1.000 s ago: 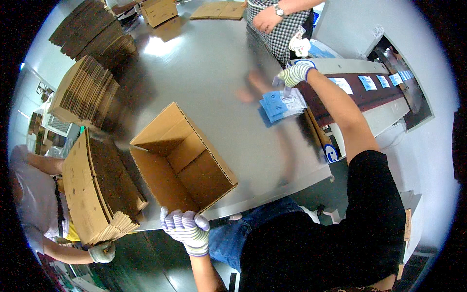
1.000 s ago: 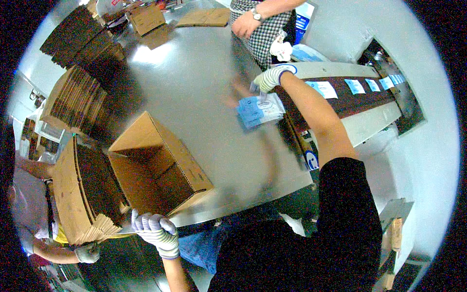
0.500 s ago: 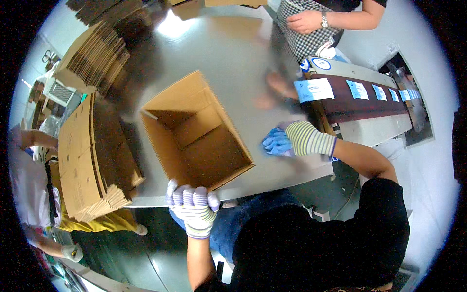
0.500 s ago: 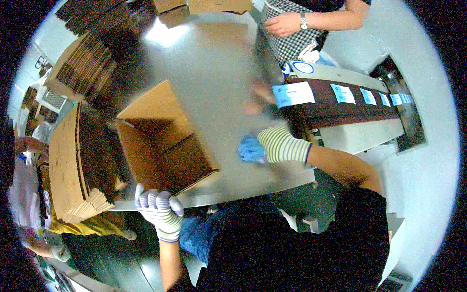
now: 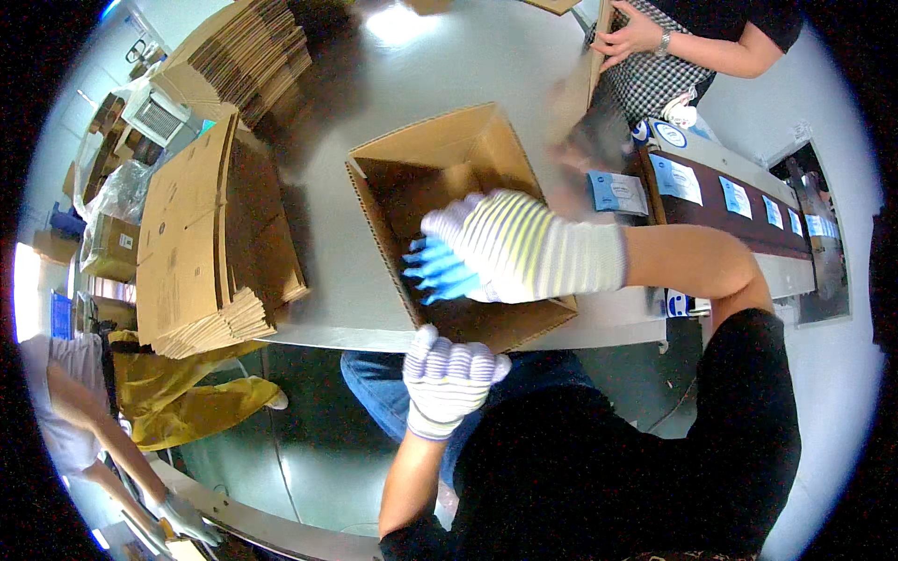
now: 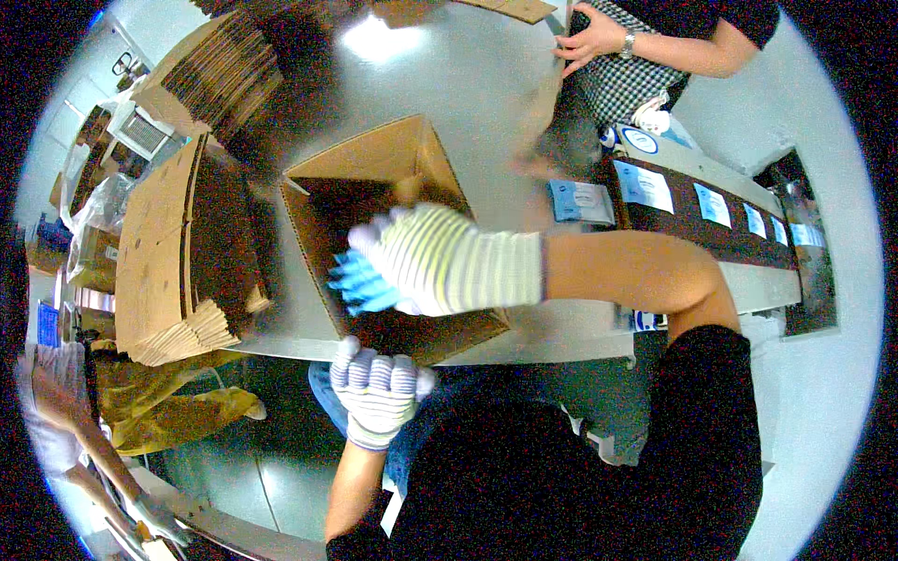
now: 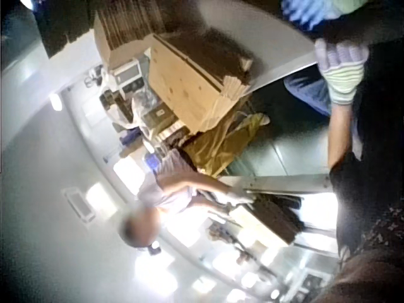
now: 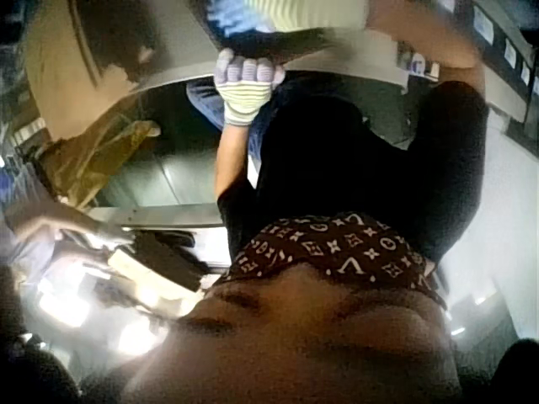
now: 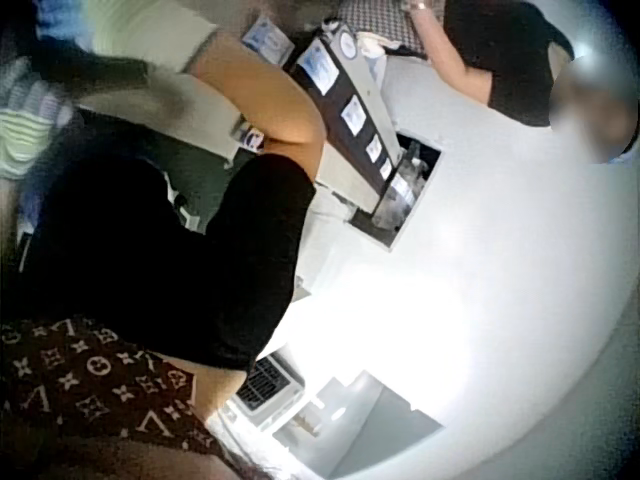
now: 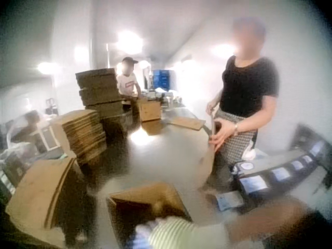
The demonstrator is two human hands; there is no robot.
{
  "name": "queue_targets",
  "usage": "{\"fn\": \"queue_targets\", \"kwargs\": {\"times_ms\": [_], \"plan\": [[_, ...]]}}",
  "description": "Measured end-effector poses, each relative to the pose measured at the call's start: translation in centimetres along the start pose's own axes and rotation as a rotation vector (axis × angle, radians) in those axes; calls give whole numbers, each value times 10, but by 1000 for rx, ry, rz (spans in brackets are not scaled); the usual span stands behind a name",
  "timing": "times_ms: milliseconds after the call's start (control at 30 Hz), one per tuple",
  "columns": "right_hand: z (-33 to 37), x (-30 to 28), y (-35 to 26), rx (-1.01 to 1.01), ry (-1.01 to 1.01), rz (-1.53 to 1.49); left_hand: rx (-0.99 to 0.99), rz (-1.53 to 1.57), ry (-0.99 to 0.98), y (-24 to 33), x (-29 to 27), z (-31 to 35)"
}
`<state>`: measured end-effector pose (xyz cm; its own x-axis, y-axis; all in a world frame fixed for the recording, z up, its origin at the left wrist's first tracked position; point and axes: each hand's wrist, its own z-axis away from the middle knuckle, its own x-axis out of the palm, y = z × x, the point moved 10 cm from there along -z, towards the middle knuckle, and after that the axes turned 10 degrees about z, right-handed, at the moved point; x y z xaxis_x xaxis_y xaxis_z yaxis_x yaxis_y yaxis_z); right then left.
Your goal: The person picks up blue packets from a conveyor belt and places them into cardboard boxes, repeating this action for several boxes.
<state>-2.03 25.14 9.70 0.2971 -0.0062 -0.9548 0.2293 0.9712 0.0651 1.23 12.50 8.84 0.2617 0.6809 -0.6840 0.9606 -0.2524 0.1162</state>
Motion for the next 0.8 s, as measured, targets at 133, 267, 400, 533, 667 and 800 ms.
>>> {"fn": "queue_targets", "kwargs": {"times_ms": [133, 267, 400, 533, 667, 800], "plan": [[4, 82, -40, -240, -203, 162, 25, 9, -24, 15, 5, 8], [14, 40, -30, -295, -201, 37, 11, 12, 7, 14, -4, 16], [59, -50, 46, -102, 511, -153, -5, 83, 11, 6, 2, 14], [95, -39, 137, 181, 548, -224, -55, 76, 7, -9, 1, 12], [142, -5, 198, 440, 476, -172, -78, 64, -6, -14, 5, 7], [193, 55, 286, 674, 421, -230, -55, 58, 23, -13, 6, 9]]}}
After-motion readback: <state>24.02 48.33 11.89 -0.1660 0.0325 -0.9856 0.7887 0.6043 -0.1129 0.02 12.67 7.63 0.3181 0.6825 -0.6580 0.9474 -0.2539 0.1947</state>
